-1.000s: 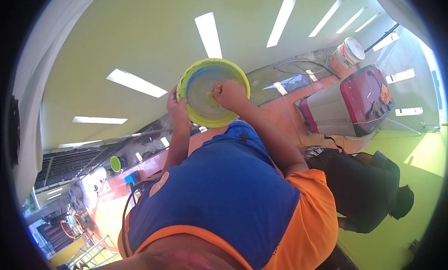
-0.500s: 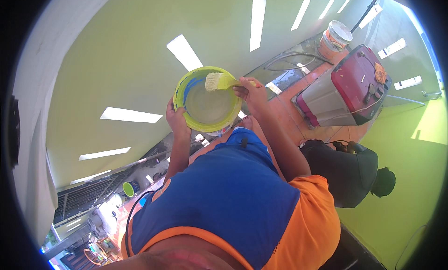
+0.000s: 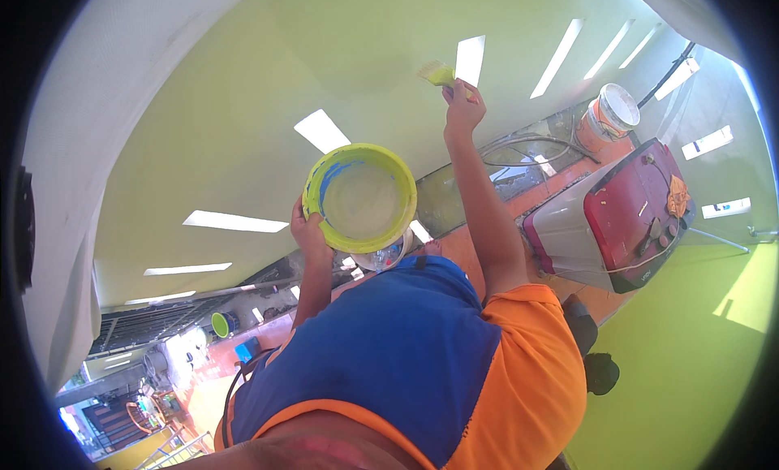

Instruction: The person paints a ceiling using a small brush and a yellow paint container. They repeatedly dip the brush into the container and apply paint to the ceiling in short strokes, working across different sections.

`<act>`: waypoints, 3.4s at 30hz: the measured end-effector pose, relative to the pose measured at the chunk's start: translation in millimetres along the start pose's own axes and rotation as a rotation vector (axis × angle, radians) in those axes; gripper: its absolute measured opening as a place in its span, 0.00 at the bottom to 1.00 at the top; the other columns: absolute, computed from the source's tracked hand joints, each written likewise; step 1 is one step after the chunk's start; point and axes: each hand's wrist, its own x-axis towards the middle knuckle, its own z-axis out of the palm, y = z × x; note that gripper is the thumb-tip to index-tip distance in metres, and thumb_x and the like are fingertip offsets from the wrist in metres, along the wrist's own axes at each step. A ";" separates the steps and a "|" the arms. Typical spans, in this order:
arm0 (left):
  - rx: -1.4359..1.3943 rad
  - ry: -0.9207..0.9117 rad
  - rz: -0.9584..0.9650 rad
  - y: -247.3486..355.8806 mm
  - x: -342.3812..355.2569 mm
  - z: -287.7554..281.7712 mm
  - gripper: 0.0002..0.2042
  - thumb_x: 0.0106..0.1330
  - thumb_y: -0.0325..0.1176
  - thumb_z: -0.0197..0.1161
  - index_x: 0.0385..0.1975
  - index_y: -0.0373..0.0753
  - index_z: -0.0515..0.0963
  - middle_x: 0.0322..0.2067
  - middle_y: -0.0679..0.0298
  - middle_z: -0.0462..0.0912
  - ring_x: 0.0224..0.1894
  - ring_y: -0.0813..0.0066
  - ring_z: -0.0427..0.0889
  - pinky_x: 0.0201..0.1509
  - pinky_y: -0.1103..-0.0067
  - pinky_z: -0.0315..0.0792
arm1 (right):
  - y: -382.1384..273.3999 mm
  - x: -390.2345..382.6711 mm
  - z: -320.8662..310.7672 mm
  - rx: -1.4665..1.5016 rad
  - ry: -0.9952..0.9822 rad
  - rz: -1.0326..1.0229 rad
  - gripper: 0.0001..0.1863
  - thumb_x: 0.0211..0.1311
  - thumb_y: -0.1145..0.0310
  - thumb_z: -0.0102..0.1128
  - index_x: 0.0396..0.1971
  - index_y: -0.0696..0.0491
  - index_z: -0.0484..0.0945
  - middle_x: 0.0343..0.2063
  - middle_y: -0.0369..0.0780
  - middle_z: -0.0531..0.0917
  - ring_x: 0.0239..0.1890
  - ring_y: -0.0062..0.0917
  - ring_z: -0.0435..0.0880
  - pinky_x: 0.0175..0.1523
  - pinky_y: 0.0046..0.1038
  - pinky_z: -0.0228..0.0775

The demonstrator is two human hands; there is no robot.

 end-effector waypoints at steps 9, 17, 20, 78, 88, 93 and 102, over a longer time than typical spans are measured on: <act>0.018 0.149 0.052 -13.7 -4.0 4.6 0.27 0.55 0.11 0.51 0.58 0.27 0.70 0.52 0.53 0.79 0.52 0.68 0.81 0.58 0.73 0.76 | -77.5 44.1 109.3 0.256 -0.128 -0.221 0.10 0.68 0.75 0.59 0.42 0.67 0.74 0.40 0.51 0.81 0.41 0.34 0.87 0.52 0.29 0.86; -0.024 0.168 0.014 -10.7 1.9 19.1 0.27 0.55 0.11 0.49 0.59 0.26 0.70 0.52 0.53 0.79 0.52 0.69 0.81 0.58 0.75 0.75 | 9.9 42.7 48.0 0.081 -0.011 -0.162 0.09 0.68 0.76 0.58 0.40 0.67 0.74 0.40 0.51 0.81 0.41 0.35 0.87 0.52 0.32 0.86; -0.047 0.145 0.011 -5.3 3.9 26.4 0.28 0.55 0.10 0.48 0.59 0.27 0.70 0.52 0.53 0.79 0.52 0.68 0.81 0.58 0.75 0.75 | 59.3 39.0 1.8 -0.013 0.100 -0.059 0.09 0.67 0.76 0.59 0.41 0.67 0.75 0.40 0.51 0.81 0.42 0.35 0.87 0.52 0.33 0.86; -0.054 0.038 -0.033 -21.9 3.4 69.6 0.27 0.55 0.10 0.48 0.59 0.27 0.70 0.51 0.55 0.80 0.51 0.70 0.82 0.58 0.76 0.76 | -145.7 13.5 186.2 0.301 -0.379 -0.244 0.09 0.71 0.72 0.52 0.42 0.60 0.65 0.39 0.50 0.79 0.39 0.34 0.86 0.56 0.32 0.81; -0.004 0.046 -0.002 -22.5 7.2 62.8 0.28 0.54 0.10 0.48 0.59 0.27 0.69 0.52 0.54 0.80 0.52 0.69 0.82 0.58 0.75 0.76 | -73.4 -17.3 125.5 0.136 -0.174 -0.113 0.08 0.71 0.72 0.51 0.43 0.59 0.65 0.40 0.46 0.77 0.39 0.28 0.83 0.54 0.30 0.81; -0.027 0.061 0.012 -23.8 7.1 61.4 0.27 0.54 0.10 0.47 0.59 0.27 0.70 0.52 0.53 0.79 0.53 0.68 0.81 0.59 0.74 0.75 | -125.1 -8.4 192.0 0.378 -0.389 -0.276 0.08 0.71 0.72 0.51 0.44 0.59 0.66 0.40 0.45 0.78 0.40 0.28 0.82 0.56 0.30 0.80; -0.044 0.075 0.024 -18.3 1.2 53.8 0.26 0.55 0.11 0.49 0.58 0.26 0.70 0.52 0.53 0.79 0.53 0.68 0.81 0.59 0.74 0.75 | -125.6 -39.5 199.5 0.422 -0.345 -0.216 0.09 0.70 0.73 0.52 0.43 0.60 0.64 0.42 0.48 0.77 0.41 0.31 0.83 0.58 0.33 0.80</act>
